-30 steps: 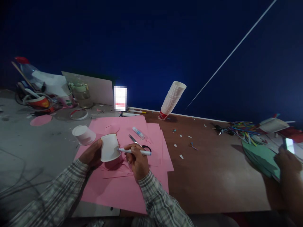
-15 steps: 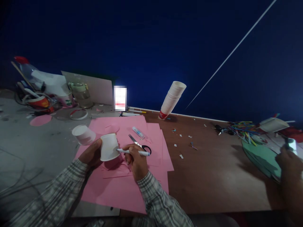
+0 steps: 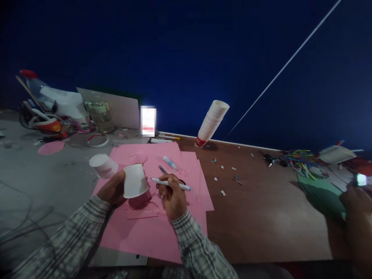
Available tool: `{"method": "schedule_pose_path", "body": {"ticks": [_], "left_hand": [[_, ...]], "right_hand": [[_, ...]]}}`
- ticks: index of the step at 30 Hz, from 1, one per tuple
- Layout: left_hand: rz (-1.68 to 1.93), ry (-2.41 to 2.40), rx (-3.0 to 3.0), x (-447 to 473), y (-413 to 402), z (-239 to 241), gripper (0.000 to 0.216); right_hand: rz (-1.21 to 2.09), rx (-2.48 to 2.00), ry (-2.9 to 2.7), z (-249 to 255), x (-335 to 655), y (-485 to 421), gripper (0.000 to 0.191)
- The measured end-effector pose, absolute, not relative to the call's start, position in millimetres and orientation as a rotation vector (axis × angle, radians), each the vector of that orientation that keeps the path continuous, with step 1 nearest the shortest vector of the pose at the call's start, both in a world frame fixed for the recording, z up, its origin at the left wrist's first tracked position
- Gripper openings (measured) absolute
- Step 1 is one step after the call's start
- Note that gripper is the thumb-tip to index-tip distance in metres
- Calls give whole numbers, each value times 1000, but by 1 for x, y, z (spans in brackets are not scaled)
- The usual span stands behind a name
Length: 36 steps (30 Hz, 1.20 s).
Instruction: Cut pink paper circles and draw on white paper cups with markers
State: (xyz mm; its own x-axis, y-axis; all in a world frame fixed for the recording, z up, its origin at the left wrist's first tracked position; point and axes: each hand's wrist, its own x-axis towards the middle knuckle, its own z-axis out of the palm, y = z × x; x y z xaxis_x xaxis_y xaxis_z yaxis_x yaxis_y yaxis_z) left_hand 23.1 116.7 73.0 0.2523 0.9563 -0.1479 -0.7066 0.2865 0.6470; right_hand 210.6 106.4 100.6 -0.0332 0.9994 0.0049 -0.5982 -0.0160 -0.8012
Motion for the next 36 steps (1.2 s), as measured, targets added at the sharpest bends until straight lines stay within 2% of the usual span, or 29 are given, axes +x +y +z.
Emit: {"method": "schedule_pose_path", "body": {"ticks": [5, 17, 21, 27, 30, 36], "left_hand": [[1199, 559, 509, 23, 117, 71, 56], [1250, 635, 533, 22, 124, 73, 51], [1259, 636, 514, 25, 124, 73, 50], [1266, 645, 460, 31, 120, 80, 42], [1220, 624, 494, 31, 118, 81, 48], [1163, 716, 685, 32, 119, 66, 51]], "right_hand": [[1495, -718, -795, 95, 209, 104, 27], [1214, -918, -1153, 88, 205, 99, 34], [958, -937, -1344, 81, 206, 98, 26], [646, -916, -1660, 78, 208, 100, 38], [562, -911, -1779, 77, 207, 101, 44], [402, -925, -1828, 71, 208, 106, 38]]}}
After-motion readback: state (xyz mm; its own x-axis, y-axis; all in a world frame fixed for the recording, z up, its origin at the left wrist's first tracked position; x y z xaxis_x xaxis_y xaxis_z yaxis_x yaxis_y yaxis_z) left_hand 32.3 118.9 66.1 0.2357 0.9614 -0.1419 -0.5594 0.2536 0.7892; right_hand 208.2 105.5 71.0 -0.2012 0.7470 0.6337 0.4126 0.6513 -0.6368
